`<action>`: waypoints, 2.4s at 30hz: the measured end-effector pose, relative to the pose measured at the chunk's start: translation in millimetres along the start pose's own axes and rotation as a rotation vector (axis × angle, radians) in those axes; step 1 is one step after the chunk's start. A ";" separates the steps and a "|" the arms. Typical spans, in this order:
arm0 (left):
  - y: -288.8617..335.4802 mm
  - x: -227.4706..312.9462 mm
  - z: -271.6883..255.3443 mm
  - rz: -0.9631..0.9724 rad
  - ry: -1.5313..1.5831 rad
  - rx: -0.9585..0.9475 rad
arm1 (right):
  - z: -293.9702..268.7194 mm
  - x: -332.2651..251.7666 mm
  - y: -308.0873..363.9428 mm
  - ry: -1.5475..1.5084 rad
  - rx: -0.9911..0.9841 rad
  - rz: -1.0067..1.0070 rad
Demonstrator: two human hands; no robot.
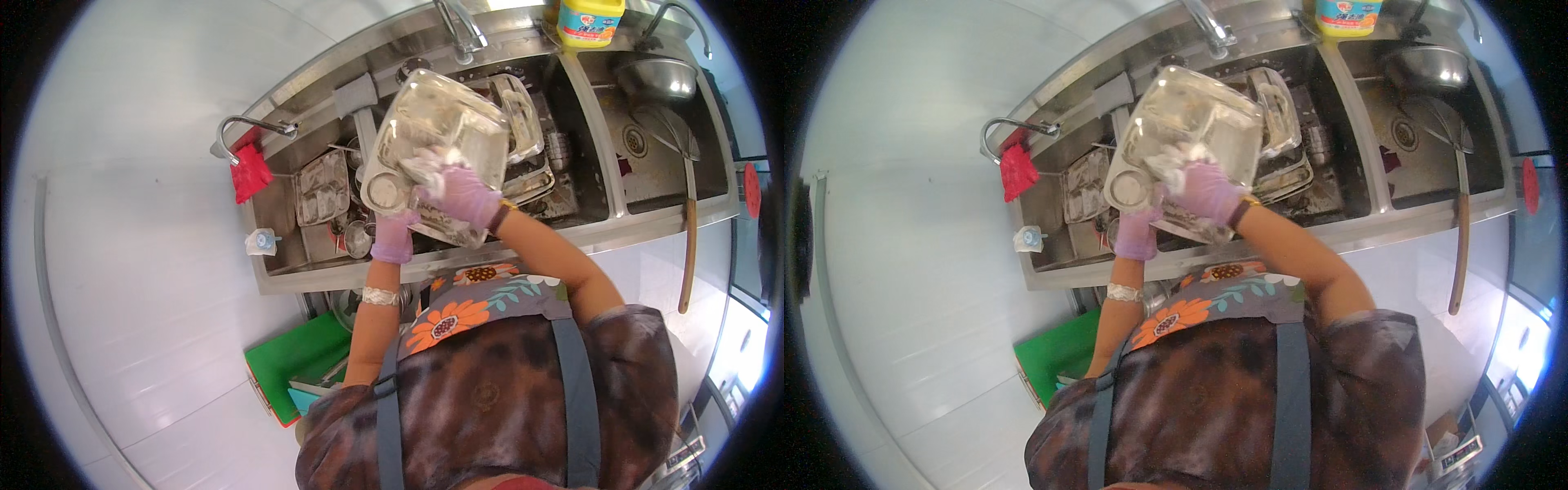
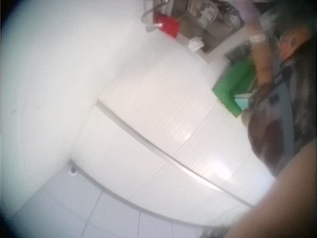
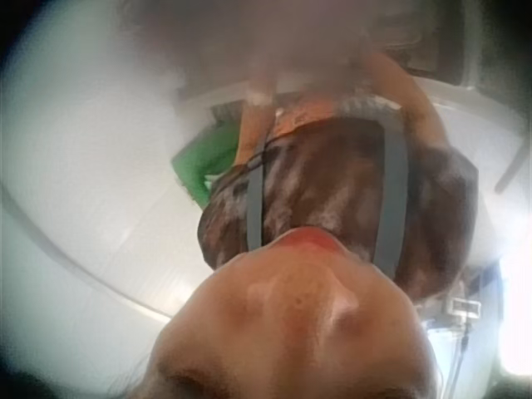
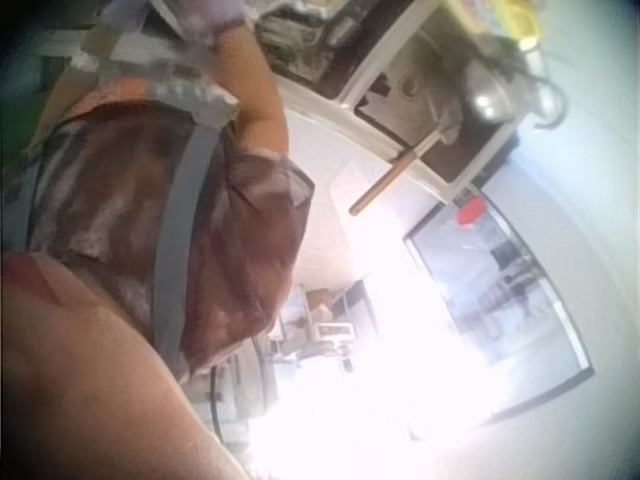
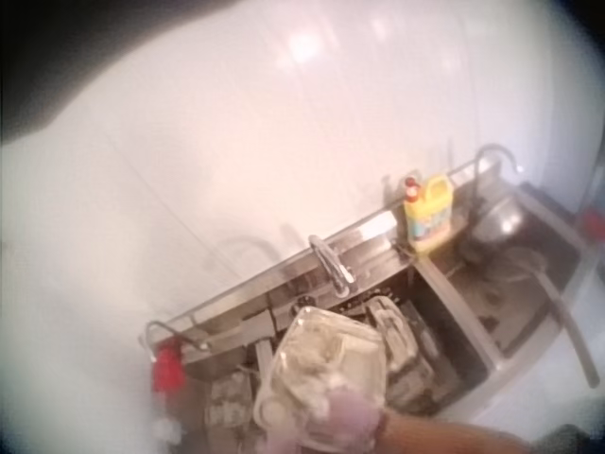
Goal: The person washes several metal trays and a small bowl by hand in a sink using a sponge. They scrub the front and back of each item before placing them back into the basin.
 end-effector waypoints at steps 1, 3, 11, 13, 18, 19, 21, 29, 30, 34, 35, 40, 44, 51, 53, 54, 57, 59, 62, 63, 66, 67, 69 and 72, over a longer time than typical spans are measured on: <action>12.3 -6.1 -4.6 -0.151 0.136 0.129 | -3.2 0.5 7.9 0.072 0.181 -0.117; 13.0 0.9 -24.3 -0.204 0.132 0.171 | -24.5 3.4 4.4 0.351 0.556 -0.057; 3.2 -10.8 -26.3 -0.015 0.044 0.043 | -45.0 -52.6 27.6 0.048 0.226 -0.140; -1.0 -6.0 -23.2 -0.215 0.467 0.194 | -24.5 -28.2 52.0 0.130 0.228 -0.216; 24.4 3.1 -55.3 0.053 -0.199 0.200 | -28.7 -4.8 62.6 0.424 0.367 -0.158; 19.1 10.5 -47.5 0.154 -0.443 0.073 | -40.8 -1.1 50.9 0.434 0.295 -0.151; 22.5 30.4 -13.1 0.361 -0.864 -0.137 | -47.7 28.9 26.5 0.383 0.431 0.082; 48.8 49.3 29.2 0.422 -1.057 -0.311 | -125.8 59.0 -47.0 0.402 0.931 0.301; 47.7 47.7 31.6 0.430 -1.112 -0.357 | -135.0 54.5 -56.0 0.365 0.901 0.199; 44.6 41.1 20.6 0.455 -1.121 -0.342 | -127.2 -30.3 -30.9 0.311 0.701 0.063; 44.3 44.1 15.6 0.465 -1.075 -0.287 | -116.3 -50.0 -19.3 0.247 0.802 -0.101; 45.5 51.5 -10.0 0.350 -1.045 -0.019 | -69.1 -72.1 36.2 0.223 0.346 -0.216; 64.3 55.5 -23.2 0.379 -0.985 0.055 | -54.4 -35.6 18.8 0.338 0.075 -0.047; 45.9 9.4 -59.9 0.159 -0.171 0.316 | -9.6 -49.2 -23.2 0.247 0.341 0.086; 39.5 9.9 -54.1 -0.062 0.378 0.502 | -16.5 -86.2 6.9 0.234 0.460 -0.228; 38.6 11.8 -44.4 -0.180 0.635 0.566 | -3.5 -91.2 17.6 0.172 0.414 -0.239; 48.9 13.7 -77.7 -0.057 0.674 0.542 | -6.3 -92.3 30.7 0.157 0.177 -0.277; 49.7 19.9 -74.5 -0.030 0.610 0.616 | -1.0 -54.7 25.9 0.174 0.086 -0.235; 47.8 27.6 -62.5 0.097 0.072 0.483 | -18.7 -56.2 16.8 0.245 0.432 -0.245; 47.1 36.4 -49.8 0.242 -0.394 0.329 | -27.9 -55.8 15.4 0.276 0.555 -0.245; 46.3 31.1 -24.5 0.288 -0.233 0.289 | -52.8 -99.4 7.9 0.222 0.498 -0.269; 49.8 39.2 -17.3 0.405 -0.664 0.151 | -54.4 -110.0 5.0 0.191 0.489 -0.286; 60.2 47.2 -12.5 0.478 -0.939 0.096 | -59.7 -115.5 -9.6 0.226 0.498 -0.306; 75.8 60.6 -10.4 0.577 -1.100 0.056 | -97.0 -121.5 -39.3 0.469 0.411 -0.241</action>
Point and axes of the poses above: each hand's wrist, its own y-axis away from the middle knuckle, its own z-axis out of the palm, x = y × z, the point moved 5 cm from there along -y, towards the middle knuckle, and after that the axes turned 15 degrees about y, right-handed, at the moved point
